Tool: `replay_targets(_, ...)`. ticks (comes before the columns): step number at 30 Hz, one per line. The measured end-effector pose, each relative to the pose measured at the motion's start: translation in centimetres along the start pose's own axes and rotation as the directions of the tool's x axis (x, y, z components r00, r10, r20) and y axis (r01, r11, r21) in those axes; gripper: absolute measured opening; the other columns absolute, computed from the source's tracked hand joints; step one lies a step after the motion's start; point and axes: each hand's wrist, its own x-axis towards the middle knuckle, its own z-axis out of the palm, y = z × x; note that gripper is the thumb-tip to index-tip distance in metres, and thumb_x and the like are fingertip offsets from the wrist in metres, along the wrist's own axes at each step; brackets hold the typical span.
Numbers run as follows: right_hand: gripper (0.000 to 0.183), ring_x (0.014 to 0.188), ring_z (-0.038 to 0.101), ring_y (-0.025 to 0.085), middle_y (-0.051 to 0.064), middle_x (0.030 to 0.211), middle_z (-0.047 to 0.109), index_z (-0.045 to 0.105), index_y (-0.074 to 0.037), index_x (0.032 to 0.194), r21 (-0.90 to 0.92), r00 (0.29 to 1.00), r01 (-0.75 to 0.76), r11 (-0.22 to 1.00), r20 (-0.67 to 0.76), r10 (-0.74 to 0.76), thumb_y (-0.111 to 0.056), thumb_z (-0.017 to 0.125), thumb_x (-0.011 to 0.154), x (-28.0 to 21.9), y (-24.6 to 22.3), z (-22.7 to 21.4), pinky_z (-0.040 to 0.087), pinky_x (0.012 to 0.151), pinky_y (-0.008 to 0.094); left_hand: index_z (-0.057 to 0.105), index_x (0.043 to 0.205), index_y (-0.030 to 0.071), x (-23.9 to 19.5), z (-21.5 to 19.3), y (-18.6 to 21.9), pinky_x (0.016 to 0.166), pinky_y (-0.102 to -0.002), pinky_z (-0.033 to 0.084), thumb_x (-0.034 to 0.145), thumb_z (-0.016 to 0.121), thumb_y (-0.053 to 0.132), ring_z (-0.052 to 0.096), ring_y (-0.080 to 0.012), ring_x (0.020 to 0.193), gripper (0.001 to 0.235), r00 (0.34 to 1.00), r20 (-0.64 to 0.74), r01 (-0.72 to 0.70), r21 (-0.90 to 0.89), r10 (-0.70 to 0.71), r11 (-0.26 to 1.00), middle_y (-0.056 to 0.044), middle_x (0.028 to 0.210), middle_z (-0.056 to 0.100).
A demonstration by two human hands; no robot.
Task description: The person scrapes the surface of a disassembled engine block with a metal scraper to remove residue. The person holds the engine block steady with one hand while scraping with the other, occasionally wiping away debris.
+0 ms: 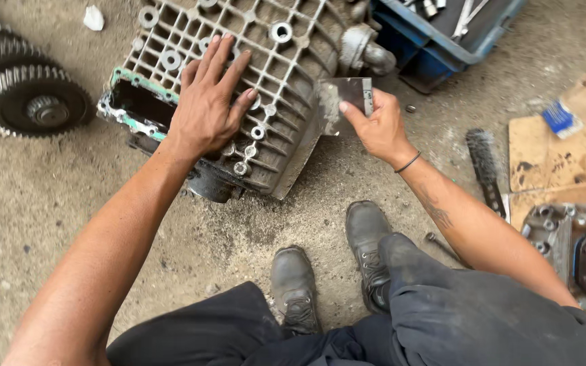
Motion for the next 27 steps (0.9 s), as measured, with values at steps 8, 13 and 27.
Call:
replay_targets(8,0.012,0.062,0.067,0.009,0.005,0.077,0.072,0.074,0.001,0.103,-0.295,0.995,0.088,0.951,0.076,-0.069,-0.009,0.067,0.105,0.5,-4.3,-0.8,0.050,0.052,0.026,0.044,0.159,0.008,0.5,-1.4,1.4,0.125,-0.054,0.023,0.113,0.040,0.048,0.026,-0.0329,0.158,0.061,0.999,-0.038,0.028,0.000,-0.028,1.000,-0.022,0.169,0.028)
replay_targets(13,0.010,0.068,0.067,0.011,0.005,0.080,0.072,0.071,0.001,0.103,-0.247,0.995,0.084,0.965,0.080,-0.066,-0.008,0.070,0.104,0.1,-2.9,-0.6,0.051,0.058,0.027,0.046,0.158,0.009,0.3,-0.7,1.2,0.125,-0.053,0.023,0.113,0.043,0.048,0.025,-0.0327,0.158,0.060,0.998,-0.026,0.052,0.015,-0.052,0.999,-0.019,0.170,0.028)
replay_targets(27,0.010,0.073,0.070,0.016,0.011,0.083,0.073,0.072,0.003,0.106,-0.397,0.979,0.200,0.896,0.125,-0.163,-0.006,0.071,0.103,3.3,-5.6,0.6,0.054,0.066,0.030,0.043,0.159,0.011,0.7,0.6,0.2,0.125,-0.053,0.021,0.112,0.035,0.053,0.021,-0.0324,0.157,0.064,0.999,-0.030,0.040,0.059,-0.039,0.997,-0.020,0.169,0.026)
